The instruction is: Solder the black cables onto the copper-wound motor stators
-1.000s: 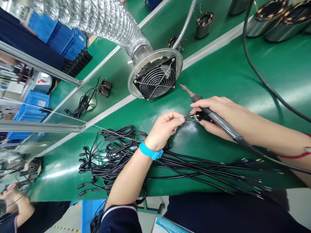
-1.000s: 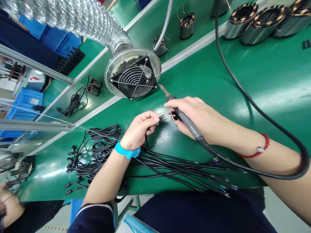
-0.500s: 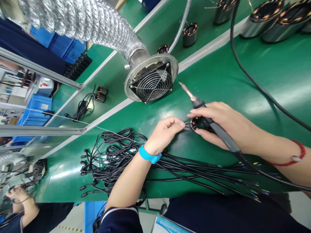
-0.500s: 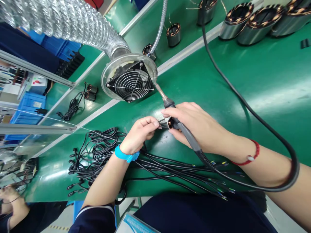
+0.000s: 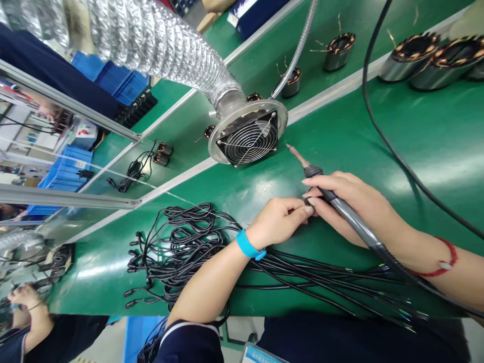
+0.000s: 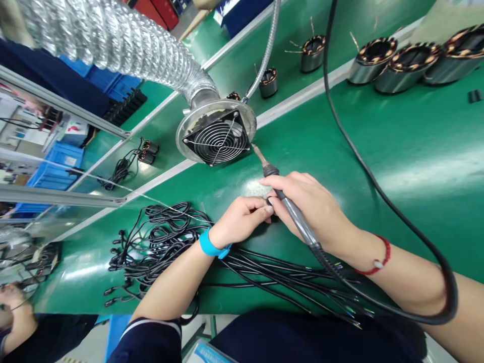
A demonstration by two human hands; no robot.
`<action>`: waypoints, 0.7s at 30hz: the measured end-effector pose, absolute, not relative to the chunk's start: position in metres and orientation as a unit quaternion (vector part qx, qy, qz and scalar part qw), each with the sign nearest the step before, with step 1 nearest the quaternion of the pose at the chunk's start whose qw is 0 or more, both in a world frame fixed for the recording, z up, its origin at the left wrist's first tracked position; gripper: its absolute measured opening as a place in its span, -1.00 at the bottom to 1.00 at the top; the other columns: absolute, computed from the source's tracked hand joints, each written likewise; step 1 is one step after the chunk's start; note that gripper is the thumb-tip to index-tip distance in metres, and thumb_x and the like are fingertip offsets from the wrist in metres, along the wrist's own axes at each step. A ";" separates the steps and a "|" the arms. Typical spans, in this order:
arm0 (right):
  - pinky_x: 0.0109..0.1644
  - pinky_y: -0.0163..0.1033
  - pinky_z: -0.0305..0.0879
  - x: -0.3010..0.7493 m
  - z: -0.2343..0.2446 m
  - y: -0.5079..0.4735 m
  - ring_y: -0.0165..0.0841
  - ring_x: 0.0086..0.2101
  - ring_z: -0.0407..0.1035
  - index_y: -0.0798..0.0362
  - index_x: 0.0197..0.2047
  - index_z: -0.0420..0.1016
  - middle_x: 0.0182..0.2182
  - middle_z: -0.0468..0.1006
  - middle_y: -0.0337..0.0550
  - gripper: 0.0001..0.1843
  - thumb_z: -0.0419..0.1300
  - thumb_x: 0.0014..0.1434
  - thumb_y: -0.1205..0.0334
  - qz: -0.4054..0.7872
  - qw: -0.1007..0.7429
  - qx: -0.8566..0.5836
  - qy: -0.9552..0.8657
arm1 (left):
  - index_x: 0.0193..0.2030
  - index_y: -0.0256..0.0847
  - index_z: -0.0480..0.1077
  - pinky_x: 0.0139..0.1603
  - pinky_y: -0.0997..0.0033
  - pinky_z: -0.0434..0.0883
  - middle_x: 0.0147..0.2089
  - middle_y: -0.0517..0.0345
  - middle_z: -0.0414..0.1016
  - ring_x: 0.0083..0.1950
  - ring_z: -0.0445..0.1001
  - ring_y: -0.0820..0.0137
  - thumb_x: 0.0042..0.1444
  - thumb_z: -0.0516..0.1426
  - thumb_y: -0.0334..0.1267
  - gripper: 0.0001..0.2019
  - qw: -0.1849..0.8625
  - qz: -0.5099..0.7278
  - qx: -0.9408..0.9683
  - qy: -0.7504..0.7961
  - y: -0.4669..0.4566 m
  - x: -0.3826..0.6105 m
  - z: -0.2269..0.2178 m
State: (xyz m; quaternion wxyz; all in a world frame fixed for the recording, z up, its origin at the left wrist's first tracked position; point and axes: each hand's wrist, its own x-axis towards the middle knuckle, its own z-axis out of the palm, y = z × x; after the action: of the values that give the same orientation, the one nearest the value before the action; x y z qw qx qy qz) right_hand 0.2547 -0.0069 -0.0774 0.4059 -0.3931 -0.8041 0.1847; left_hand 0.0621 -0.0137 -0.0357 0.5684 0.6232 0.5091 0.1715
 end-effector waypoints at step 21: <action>-0.24 -0.26 0.53 0.290 -0.072 -0.033 -0.32 -0.30 0.59 -0.16 -0.05 0.51 -0.23 0.65 -0.25 -0.89 0.16 0.46 0.22 0.190 0.407 -0.389 -0.804 | -0.38 -0.29 0.51 -0.10 0.32 0.38 -0.40 0.07 0.51 -0.27 0.44 0.30 0.29 0.03 -0.36 -0.73 0.129 0.217 0.512 0.821 0.054 -0.128 -0.004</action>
State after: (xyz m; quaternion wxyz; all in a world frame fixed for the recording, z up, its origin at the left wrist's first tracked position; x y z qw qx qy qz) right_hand 0.2901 -0.0328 -0.0724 0.4074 -0.3889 -0.8041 0.1903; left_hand -0.1280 0.0539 -0.0040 0.1287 0.5117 0.8212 0.2174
